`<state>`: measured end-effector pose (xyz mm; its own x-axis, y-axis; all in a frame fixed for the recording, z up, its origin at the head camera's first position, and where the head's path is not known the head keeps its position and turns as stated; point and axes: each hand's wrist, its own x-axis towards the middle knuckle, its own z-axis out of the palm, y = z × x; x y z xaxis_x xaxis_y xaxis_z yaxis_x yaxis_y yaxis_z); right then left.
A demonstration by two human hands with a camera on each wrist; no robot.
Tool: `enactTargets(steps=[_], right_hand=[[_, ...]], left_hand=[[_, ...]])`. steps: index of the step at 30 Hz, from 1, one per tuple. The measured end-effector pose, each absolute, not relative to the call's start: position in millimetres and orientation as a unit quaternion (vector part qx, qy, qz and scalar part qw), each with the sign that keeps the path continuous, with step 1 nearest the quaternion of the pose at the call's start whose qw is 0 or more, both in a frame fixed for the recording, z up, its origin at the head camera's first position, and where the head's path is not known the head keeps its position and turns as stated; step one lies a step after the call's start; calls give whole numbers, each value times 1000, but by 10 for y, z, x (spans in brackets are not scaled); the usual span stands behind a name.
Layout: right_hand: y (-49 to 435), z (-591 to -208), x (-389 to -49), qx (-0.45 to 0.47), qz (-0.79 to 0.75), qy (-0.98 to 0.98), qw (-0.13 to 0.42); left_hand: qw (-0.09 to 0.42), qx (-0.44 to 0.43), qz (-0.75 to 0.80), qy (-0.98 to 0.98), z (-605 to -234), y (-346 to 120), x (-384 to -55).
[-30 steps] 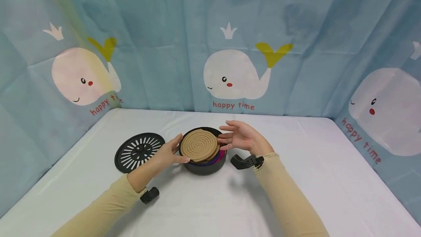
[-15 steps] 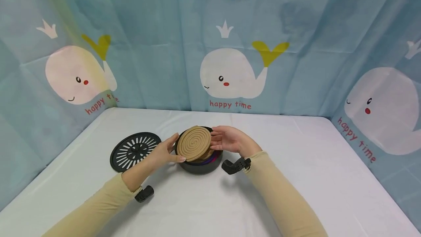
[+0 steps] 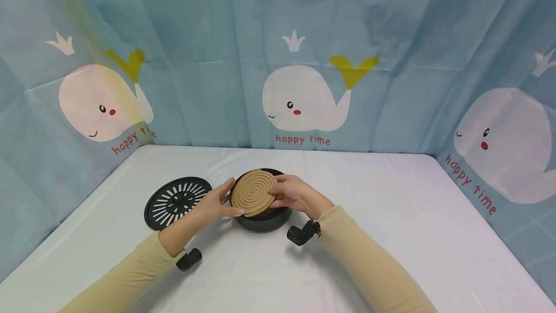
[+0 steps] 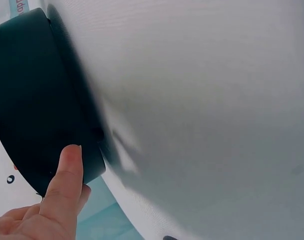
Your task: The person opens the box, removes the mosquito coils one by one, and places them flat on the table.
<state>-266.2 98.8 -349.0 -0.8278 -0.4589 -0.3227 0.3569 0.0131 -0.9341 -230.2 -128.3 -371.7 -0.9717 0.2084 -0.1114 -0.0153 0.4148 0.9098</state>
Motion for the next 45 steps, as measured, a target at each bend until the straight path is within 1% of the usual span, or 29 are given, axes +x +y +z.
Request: enactTargets(steps=[5,9,18,28,38,45], right_hand=[[1052,-3493,-2660,-47,-714,642,274],[1156,-3423,-2650,-49,-719,640,266],[1525,-3215,-2649,-57,-732,637,235],[1857,-3148,-2639,-44,-748,631,200],[2144,-3222,-2698,-7,-767,616,181],[2197,-3349,-2803,26,-770,613,177]], left_hand=[[106,56,536,836,-3710,-1264,-2301],[107,54,534,837,-3701,-1253,-2297],[110,47,528,841,-3692,-1237,-2283],[113,43,520,846,-3697,-1242,-2267],[113,47,524,843,-3689,-1254,-2273],[113,47,525,842,-3692,-1260,-2265]])
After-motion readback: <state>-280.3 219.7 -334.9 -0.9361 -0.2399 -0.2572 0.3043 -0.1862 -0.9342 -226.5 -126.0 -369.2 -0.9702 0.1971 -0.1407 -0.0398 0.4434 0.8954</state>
